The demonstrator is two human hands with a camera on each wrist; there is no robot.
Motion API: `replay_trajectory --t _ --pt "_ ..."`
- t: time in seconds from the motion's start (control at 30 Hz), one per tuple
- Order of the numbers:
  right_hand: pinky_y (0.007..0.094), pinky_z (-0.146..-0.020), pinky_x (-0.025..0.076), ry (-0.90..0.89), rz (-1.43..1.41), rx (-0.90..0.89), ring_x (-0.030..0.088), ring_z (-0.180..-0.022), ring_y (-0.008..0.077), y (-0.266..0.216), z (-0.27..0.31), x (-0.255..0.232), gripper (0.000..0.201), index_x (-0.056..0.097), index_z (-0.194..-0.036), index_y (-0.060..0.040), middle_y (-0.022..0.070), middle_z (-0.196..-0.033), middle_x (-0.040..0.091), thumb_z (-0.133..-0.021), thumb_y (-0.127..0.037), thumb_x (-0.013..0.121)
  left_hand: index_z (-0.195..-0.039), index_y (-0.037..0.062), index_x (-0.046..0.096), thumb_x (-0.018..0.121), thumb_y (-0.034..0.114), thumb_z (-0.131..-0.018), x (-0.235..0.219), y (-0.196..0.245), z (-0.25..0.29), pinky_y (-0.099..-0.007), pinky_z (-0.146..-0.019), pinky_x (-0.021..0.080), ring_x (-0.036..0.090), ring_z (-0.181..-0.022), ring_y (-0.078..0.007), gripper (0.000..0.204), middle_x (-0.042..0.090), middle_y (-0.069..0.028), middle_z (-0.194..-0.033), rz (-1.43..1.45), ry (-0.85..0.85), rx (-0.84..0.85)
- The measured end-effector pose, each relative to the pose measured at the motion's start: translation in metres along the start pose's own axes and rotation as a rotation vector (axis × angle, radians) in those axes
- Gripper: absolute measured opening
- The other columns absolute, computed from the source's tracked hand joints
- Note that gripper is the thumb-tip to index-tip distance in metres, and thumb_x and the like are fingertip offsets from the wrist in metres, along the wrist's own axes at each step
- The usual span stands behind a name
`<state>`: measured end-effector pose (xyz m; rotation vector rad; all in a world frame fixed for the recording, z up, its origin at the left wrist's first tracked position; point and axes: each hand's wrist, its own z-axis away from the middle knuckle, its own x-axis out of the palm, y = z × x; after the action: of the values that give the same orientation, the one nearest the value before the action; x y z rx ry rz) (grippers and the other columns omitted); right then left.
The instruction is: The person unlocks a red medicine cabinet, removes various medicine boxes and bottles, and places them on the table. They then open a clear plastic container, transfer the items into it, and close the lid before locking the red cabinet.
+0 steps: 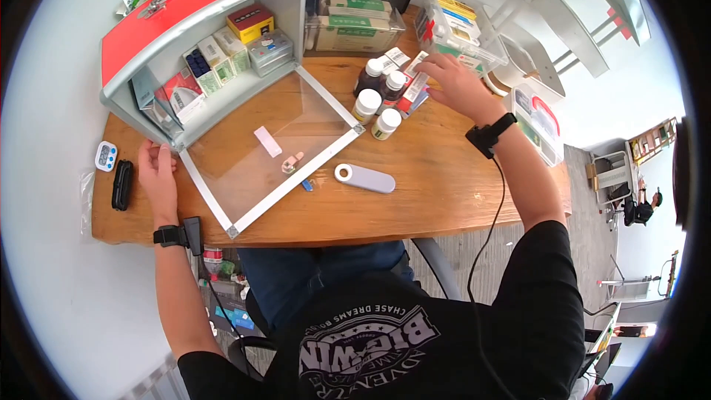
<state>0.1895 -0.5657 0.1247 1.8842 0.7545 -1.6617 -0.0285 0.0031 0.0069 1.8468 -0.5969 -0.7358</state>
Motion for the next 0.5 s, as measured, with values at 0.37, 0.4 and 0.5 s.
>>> replay_trajectory --t 0.37,0.4,0.5 --pt "0.0455 -0.111 0.048 0.102 0.018 -0.116 0.058 -0.129 0.0331 0.005 0.002 0.000 0.054 0.059 -0.131 -0.0123 0.0106 -0.131 0.064 -0.080 -0.006 0.077 -0.140 -0.0058 0.055 0.064 0.020 -0.105 -0.002 -0.003 -0.003 -0.0251 -0.071 0.050 0.059 -0.081 -0.0081 0.044 0.064 -0.0023 -0.097 -0.019 0.002 0.001" --pt "0.0454 -0.108 0.049 0.049 0.032 -0.084 0.060 -0.125 0.0335 0.007 0.007 -0.002 0.050 0.059 -0.128 -0.0109 0.0113 -0.126 0.066 -0.080 -0.007 0.076 -0.140 -0.0058 0.055 0.064 0.020 -0.105 -0.003 -0.006 -0.002 -0.0251 -0.071 0.050 0.059 -0.081 -0.0081 0.044 0.064 -0.0023 -0.097 -0.020 0.000 -0.004" --pt "0.0463 -0.104 0.049 0.181 0.073 -0.077 0.062 -0.119 0.0369 0.002 0.044 -0.015 0.045 0.060 -0.120 -0.0081 0.0130 -0.119 0.066 -0.079 -0.009 0.077 -0.140 -0.0058 0.055 0.064 0.020 -0.105 -0.004 -0.005 -0.003 -0.0249 -0.071 0.050 0.059 -0.081 -0.0080 0.044 0.064 -0.0021 -0.096 -0.011 0.007 -0.011"
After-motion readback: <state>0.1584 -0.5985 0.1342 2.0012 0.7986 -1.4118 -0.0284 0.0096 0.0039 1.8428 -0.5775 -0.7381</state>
